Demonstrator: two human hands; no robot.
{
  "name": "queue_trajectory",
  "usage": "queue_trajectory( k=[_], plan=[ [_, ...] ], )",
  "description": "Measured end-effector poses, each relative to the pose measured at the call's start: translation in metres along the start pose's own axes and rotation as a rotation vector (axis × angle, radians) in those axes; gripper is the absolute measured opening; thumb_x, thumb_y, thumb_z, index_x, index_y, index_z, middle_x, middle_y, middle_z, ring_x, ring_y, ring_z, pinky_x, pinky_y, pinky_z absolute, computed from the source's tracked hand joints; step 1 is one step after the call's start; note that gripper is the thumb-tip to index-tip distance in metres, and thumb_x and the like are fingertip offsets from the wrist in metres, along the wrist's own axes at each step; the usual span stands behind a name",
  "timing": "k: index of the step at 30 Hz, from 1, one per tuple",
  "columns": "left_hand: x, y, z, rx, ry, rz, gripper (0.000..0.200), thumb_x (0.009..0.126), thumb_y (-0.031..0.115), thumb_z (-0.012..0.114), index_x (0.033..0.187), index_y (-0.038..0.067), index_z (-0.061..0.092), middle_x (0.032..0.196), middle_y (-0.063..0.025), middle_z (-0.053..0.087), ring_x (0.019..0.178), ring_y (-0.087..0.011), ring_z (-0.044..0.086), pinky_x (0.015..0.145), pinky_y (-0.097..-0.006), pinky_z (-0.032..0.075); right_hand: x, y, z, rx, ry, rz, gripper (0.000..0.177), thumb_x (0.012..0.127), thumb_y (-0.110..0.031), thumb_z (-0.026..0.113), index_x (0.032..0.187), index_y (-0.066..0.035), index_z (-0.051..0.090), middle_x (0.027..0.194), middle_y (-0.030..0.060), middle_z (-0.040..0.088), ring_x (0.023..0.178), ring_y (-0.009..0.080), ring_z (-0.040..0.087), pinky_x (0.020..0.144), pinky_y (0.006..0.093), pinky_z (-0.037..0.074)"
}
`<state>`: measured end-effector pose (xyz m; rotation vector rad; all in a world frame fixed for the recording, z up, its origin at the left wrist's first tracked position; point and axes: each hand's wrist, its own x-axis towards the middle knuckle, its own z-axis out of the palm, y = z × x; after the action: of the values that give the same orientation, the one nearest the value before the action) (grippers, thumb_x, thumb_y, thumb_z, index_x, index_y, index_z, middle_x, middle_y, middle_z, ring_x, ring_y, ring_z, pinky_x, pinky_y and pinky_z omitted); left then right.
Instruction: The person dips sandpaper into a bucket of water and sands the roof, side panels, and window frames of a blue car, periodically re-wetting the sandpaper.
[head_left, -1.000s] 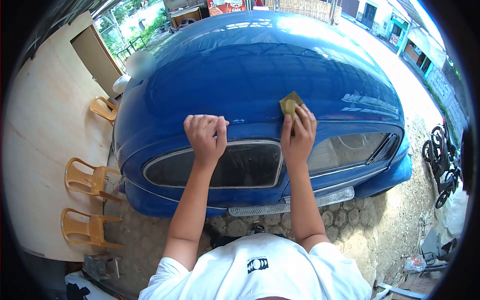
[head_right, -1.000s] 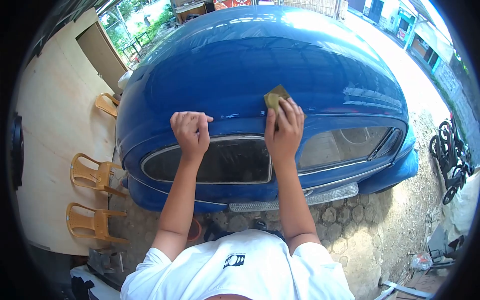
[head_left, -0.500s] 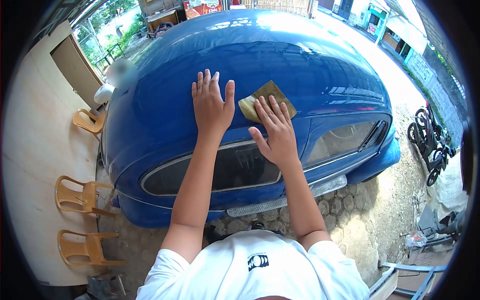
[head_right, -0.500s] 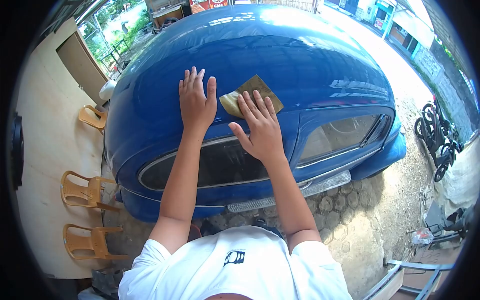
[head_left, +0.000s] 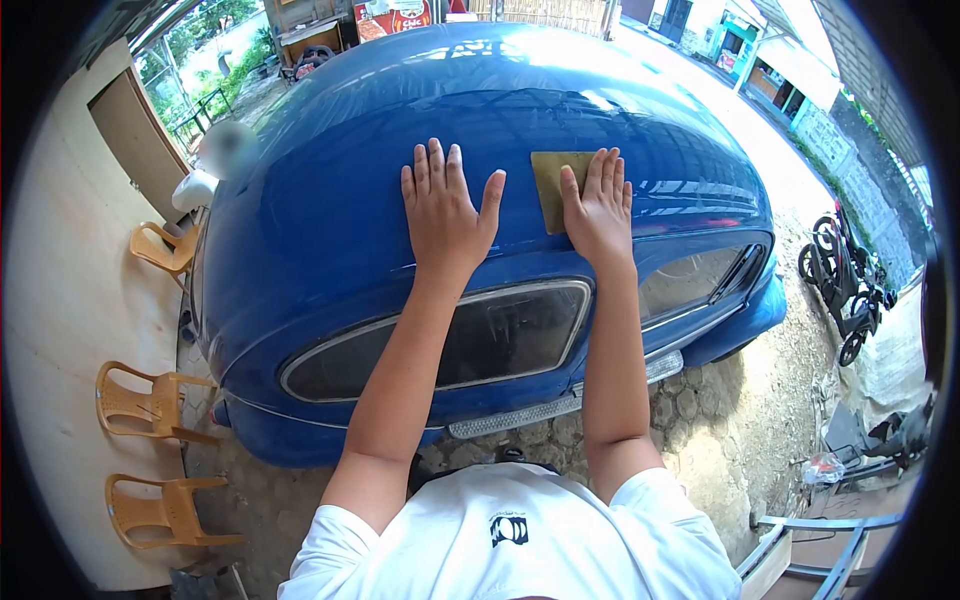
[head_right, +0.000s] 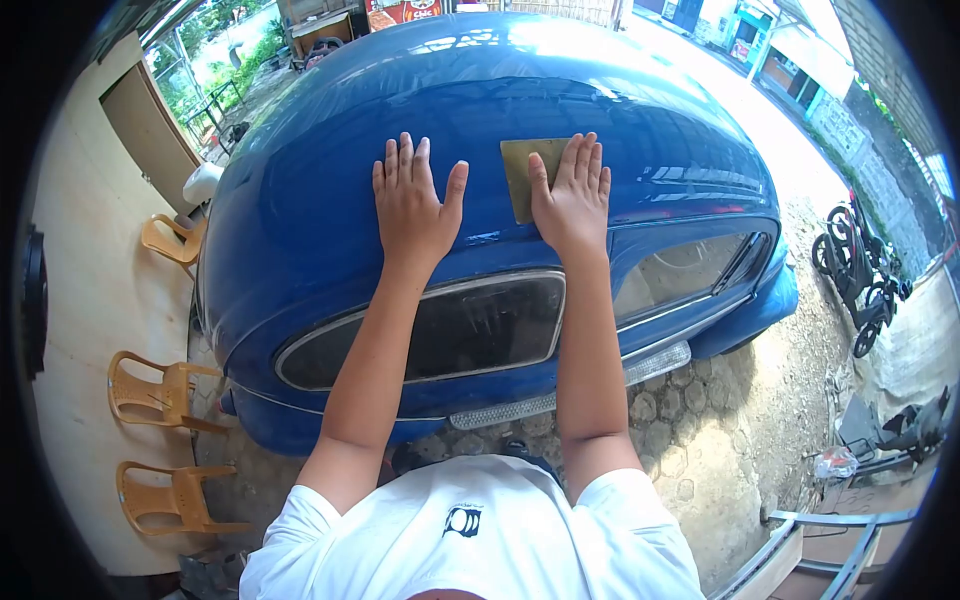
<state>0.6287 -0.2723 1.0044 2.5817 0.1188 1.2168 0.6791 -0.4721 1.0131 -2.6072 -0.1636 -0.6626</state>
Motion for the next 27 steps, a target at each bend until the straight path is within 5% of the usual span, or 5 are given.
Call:
queue_trajectory(
  k=[1, 5, 13, 21, 27],
  plan=[
    [0.000, 0.000, 0.001, 0.013, 0.005, 0.000, 0.084, 0.110, 0.066, 0.033, 0.154, -0.004, 0.050, 0.164, -0.0281, 0.044, 0.160, -0.0399, 0.031, 0.133, -0.0530, 0.016, 0.006, -0.007, 0.002, 0.013, 0.025, 0.024, 0.100, 0.108, -0.071, 0.029, 0.168, 0.008, 0.014, 0.177, 0.0282, 0.011, 0.167, 0.0359, 0.005, 0.135, 0.0466, 0.004],
    [-0.001, -0.001, 0.003, 0.025, 0.004, 0.004, 0.082, 0.111, 0.066, 0.034, 0.155, -0.002, 0.049, 0.165, -0.0271, 0.044, 0.160, -0.0396, 0.030, 0.132, -0.0535, 0.017, 0.009, -0.032, 0.031, -0.101, 0.187, -0.084, 0.111, 0.105, -0.072, 0.040, 0.163, 0.019, 0.014, 0.172, 0.0402, 0.012, 0.165, 0.0466, 0.004, 0.134, 0.0513, 0.004],
    [-0.002, 0.003, 0.002, 0.082, -0.003, 0.000, 0.083, 0.111, 0.066, 0.033, 0.157, -0.002, 0.048, 0.166, -0.0265, 0.042, 0.161, -0.0388, 0.029, 0.132, -0.0539, 0.016, 0.056, -0.013, 0.016, -0.104, 0.127, -0.002, 0.115, 0.102, -0.078, 0.040, 0.163, 0.018, 0.020, 0.173, 0.0372, 0.016, 0.165, 0.0446, 0.007, 0.134, 0.0503, 0.005],
    [-0.004, 0.002, 0.001, 0.067, -0.007, 0.004, 0.082, 0.111, 0.066, 0.034, 0.156, -0.001, 0.048, 0.165, -0.0264, 0.043, 0.160, -0.0390, 0.030, 0.132, -0.0544, 0.017, 0.010, -0.018, 0.013, -0.066, 0.094, -0.348, 0.114, 0.099, -0.083, 0.038, 0.167, 0.007, 0.023, 0.174, 0.0322, 0.020, 0.164, 0.0445, 0.012, 0.134, 0.0501, 0.008],
    [-0.003, 0.003, 0.002, 0.108, 0.002, 0.003, 0.082, 0.111, 0.066, 0.034, 0.156, -0.001, 0.049, 0.165, -0.0266, 0.044, 0.159, -0.0398, 0.032, 0.132, -0.0551, 0.018, 0.085, 0.018, 0.012, -0.033, 0.042, -0.041, 0.096, 0.108, -0.071, 0.027, 0.168, 0.004, 0.025, 0.176, 0.0267, 0.020, 0.166, 0.0386, 0.011, 0.134, 0.0477, 0.006]
  ],
)
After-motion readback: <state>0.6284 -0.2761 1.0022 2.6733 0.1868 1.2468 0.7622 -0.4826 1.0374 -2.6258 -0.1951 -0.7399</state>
